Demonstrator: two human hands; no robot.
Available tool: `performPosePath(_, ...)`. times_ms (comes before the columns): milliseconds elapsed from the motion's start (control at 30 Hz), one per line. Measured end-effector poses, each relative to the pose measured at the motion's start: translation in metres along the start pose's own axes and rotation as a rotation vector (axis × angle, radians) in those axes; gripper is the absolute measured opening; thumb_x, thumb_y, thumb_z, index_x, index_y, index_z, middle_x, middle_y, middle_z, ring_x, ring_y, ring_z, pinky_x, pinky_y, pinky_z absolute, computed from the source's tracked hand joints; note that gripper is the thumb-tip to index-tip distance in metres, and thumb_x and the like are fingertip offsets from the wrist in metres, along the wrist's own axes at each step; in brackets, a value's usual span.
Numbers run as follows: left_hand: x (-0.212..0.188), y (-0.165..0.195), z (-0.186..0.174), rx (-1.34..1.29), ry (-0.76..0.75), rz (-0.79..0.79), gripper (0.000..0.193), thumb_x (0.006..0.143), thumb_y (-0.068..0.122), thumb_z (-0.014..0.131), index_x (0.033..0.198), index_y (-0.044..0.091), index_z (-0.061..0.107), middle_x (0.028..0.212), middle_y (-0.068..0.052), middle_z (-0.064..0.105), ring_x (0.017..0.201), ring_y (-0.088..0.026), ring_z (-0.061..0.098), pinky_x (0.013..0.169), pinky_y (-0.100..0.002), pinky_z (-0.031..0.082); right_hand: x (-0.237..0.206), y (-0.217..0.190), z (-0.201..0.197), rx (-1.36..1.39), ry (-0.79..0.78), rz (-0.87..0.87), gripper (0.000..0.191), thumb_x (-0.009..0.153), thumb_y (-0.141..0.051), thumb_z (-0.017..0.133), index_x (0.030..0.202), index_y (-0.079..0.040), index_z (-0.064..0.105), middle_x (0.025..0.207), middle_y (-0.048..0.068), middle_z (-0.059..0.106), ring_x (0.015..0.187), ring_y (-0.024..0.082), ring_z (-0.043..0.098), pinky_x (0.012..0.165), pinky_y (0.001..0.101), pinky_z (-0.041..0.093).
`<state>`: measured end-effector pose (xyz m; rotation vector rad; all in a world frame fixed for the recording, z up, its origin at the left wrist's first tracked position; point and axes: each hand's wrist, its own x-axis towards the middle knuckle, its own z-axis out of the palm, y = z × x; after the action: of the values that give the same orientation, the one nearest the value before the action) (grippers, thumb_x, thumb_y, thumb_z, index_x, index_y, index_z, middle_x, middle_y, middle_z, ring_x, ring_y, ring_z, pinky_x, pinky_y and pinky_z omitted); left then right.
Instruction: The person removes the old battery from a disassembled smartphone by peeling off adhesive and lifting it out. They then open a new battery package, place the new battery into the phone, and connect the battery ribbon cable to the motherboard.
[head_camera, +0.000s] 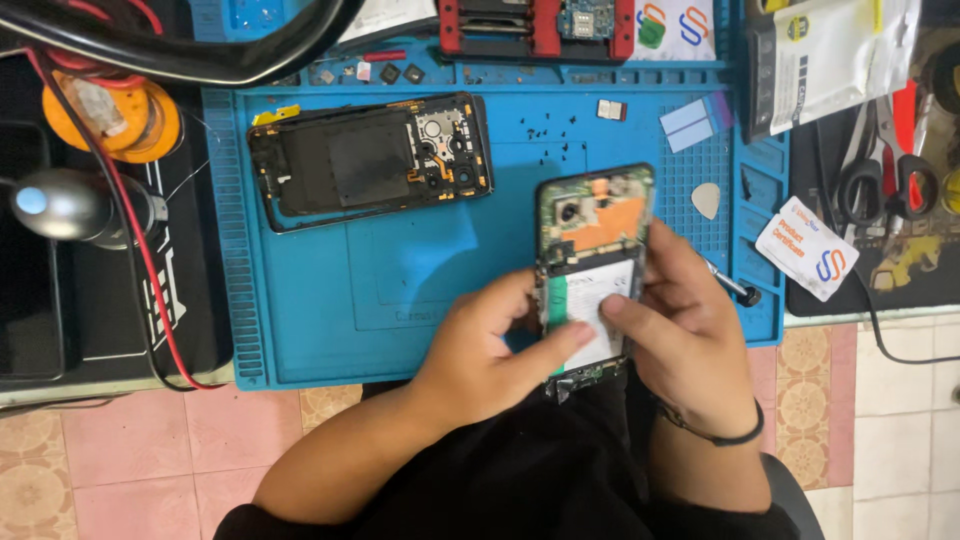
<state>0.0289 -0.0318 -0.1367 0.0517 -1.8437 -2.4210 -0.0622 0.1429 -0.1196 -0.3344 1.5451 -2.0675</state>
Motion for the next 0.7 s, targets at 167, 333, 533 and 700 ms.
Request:
performPosePath(167,0.001,-0.007,0.002,-0.183,-0.04,-0.031,0.031,0.106,0.007,0.063,0.136,0.0,0.058,0.119,-0.007,0.071,0.108,-0.01,0.067,0.096,-0.028,0.056,-0.009,0.001,-0.002,-0.084,0.028,-0.031,0.069,0.092,0.009,0.062,0.156,0.007,0.038,0.134,0.017,0.063,0.123,0.022,0.061,0.104,0.0343,0.049)
performPosePath(333,-0.01,-0.009,-0.018,-0.264,0.12,0.002,0.029,0.104,0.003,0.063,0.132,-0.001,0.057,0.124,-0.01,0.069,0.112,-0.015,0.066,0.1,-0.033,0.055,-0.017,-0.002,-0.013,-0.182,0.013,-0.047,0.061,0.097,-0.001,0.067,0.154,0.006,0.048,0.121,0.013,0.066,0.112,0.018,0.062,0.1,0.0326,0.05)
performPosePath(533,-0.025,-0.01,-0.049,-0.312,0.402,0.086,0.032,0.101,-0.005,0.061,0.132,-0.002,0.053,0.127,-0.015,0.067,0.115,-0.02,0.066,0.104,-0.035,0.052,-0.036,-0.009,-0.029,-0.483,-0.047,-0.019,0.048,0.095,-0.009,0.071,0.139,0.004,0.06,0.114,0.01,0.069,0.106,0.017,0.065,0.097,0.0313,0.053)
performPosePath(700,-0.027,-0.017,-0.052,-0.299,0.484,0.035,0.034,0.099,-0.007,0.06,0.132,-0.005,0.053,0.124,-0.017,0.068,0.112,-0.021,0.066,0.102,-0.036,0.053,-0.038,-0.019,-0.04,-0.578,0.004,-0.013,0.038,0.093,-0.01,0.07,0.13,0.003,0.068,0.108,0.011,0.071,0.102,0.017,0.069,0.092,0.0302,0.055)
